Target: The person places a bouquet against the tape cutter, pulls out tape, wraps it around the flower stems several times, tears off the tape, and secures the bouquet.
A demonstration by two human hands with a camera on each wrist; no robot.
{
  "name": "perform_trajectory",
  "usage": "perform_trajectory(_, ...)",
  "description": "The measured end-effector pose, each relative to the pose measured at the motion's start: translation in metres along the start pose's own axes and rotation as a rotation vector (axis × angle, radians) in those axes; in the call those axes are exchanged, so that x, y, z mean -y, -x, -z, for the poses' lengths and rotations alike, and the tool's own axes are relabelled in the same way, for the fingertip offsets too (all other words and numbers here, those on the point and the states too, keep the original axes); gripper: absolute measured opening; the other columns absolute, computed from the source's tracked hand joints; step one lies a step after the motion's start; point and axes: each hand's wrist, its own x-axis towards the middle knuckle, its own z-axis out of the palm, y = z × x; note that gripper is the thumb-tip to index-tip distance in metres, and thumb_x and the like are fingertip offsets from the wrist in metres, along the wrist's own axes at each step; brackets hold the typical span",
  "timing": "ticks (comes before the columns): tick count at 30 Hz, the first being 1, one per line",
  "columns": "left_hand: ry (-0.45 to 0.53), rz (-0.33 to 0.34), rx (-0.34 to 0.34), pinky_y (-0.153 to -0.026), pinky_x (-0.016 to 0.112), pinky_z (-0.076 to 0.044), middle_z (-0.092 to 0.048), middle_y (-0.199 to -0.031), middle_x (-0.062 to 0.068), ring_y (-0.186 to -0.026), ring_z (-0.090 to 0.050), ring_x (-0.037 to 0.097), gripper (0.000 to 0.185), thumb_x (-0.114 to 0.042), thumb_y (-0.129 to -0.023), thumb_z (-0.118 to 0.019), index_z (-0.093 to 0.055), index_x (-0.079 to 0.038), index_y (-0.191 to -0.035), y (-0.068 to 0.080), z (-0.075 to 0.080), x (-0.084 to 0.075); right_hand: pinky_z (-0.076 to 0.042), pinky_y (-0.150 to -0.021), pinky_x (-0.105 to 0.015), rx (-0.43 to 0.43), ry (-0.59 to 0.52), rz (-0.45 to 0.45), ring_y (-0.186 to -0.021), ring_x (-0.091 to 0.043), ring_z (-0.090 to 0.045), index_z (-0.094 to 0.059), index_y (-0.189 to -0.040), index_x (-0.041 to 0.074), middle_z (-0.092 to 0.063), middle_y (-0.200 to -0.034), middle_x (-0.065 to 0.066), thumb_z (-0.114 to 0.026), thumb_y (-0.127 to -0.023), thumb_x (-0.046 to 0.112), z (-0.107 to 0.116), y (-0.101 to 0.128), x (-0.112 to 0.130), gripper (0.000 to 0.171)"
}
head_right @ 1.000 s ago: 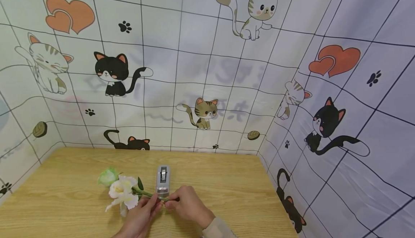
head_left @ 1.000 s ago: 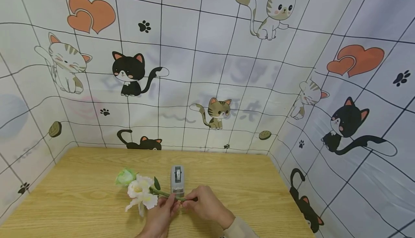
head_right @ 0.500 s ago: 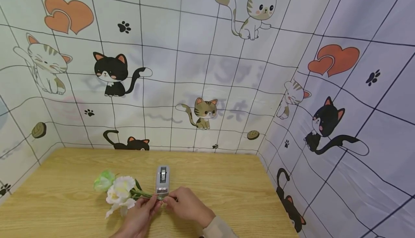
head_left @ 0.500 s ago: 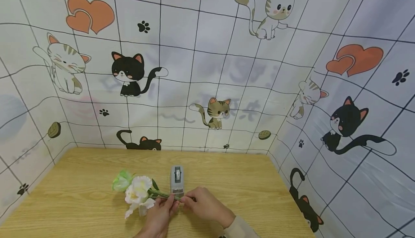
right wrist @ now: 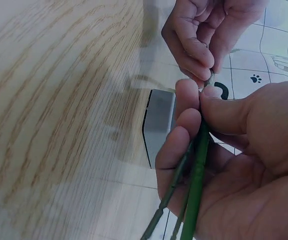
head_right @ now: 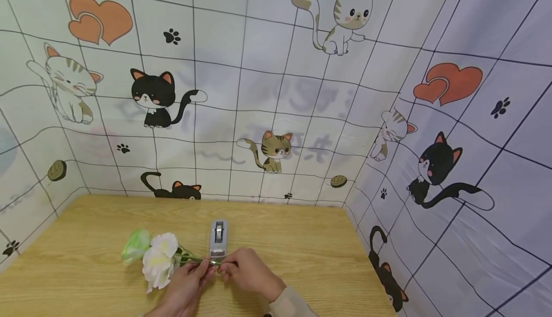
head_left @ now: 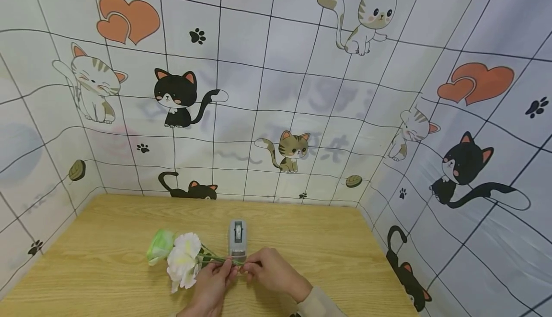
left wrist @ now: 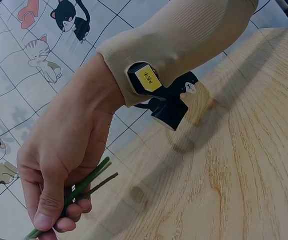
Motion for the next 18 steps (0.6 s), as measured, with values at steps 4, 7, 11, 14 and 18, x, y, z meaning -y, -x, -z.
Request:
perform_trajectory(4, 0.007, -0.021, 0.042, -0.092, 0.017, -0.067, -0.072, -0.125, 0.019, -0.098, -0.078, 0.008, 0.042, -0.005, -0.121, -0.06, -0.049, 0.029, -0.143, -0.008, 0.006, 0.007, -0.048, -0.063, -0.016, -0.053, 0.01, -0.005, -0.069, 0.002, -0.062, -0.092, -0.114, 0.006, -0.088, -0.09, -0.011, -0.075, -0.113, 0.008, -0.002, 0.0, 0.0, 0.017)
perform_trajectory(7, 0.014, -0.024, 0.064, -0.091, 0.018, -0.067, -0.073, -0.117, 0.015, -0.099, -0.078, 0.009, 0.043, -0.01, -0.122, -0.061, -0.053, 0.028, -0.14, -0.01, 0.007, 0.009, -0.058, -0.069, -0.017, -0.085, 0.017, -0.013, -0.079, 0.001, -0.072, -0.093, -0.114, 0.006, -0.09, -0.098, -0.008, -0.079, -0.111, 0.008, -0.001, 0.001, 0.0, 0.014)
perform_trajectory(11, 0.0, -0.001, 0.048, -0.09, 0.017, -0.066, -0.072, -0.114, 0.015, -0.097, -0.075, 0.008, 0.045, -0.01, -0.123, -0.057, -0.048, 0.03, -0.143, -0.004, -0.001, 0.003, -0.061, -0.072, -0.019, -0.116, 0.019, -0.034, -0.086, -0.001, -0.075, -0.092, -0.116, 0.005, -0.091, -0.107, -0.008, -0.082, -0.109, 0.01, 0.0, 0.002, 0.002, 0.013)
perform_trajectory(14, 0.002, 0.007, 0.035, -0.09, 0.016, -0.066, -0.071, -0.115, 0.015, -0.096, -0.074, 0.007, 0.043, -0.007, -0.124, -0.054, -0.046, 0.03, -0.144, -0.001, -0.004, 0.0, -0.061, -0.073, -0.019, -0.133, 0.033, -0.033, -0.089, 0.0, -0.075, -0.092, -0.117, 0.005, -0.091, -0.109, -0.009, -0.084, -0.107, 0.011, 0.0, 0.002, 0.002, 0.014)
perform_trajectory(18, 0.028, 0.011, 0.015, -0.09, 0.016, -0.066, -0.071, -0.113, 0.014, -0.095, -0.074, 0.007, 0.04, -0.005, -0.123, -0.055, -0.045, 0.028, -0.142, 0.001, -0.006, -0.002, -0.066, -0.079, -0.022, -0.149, 0.06, -0.026, -0.096, -0.006, -0.081, -0.092, -0.117, 0.006, -0.091, -0.111, -0.009, -0.086, -0.106, 0.012, 0.001, 0.002, 0.003, 0.014)
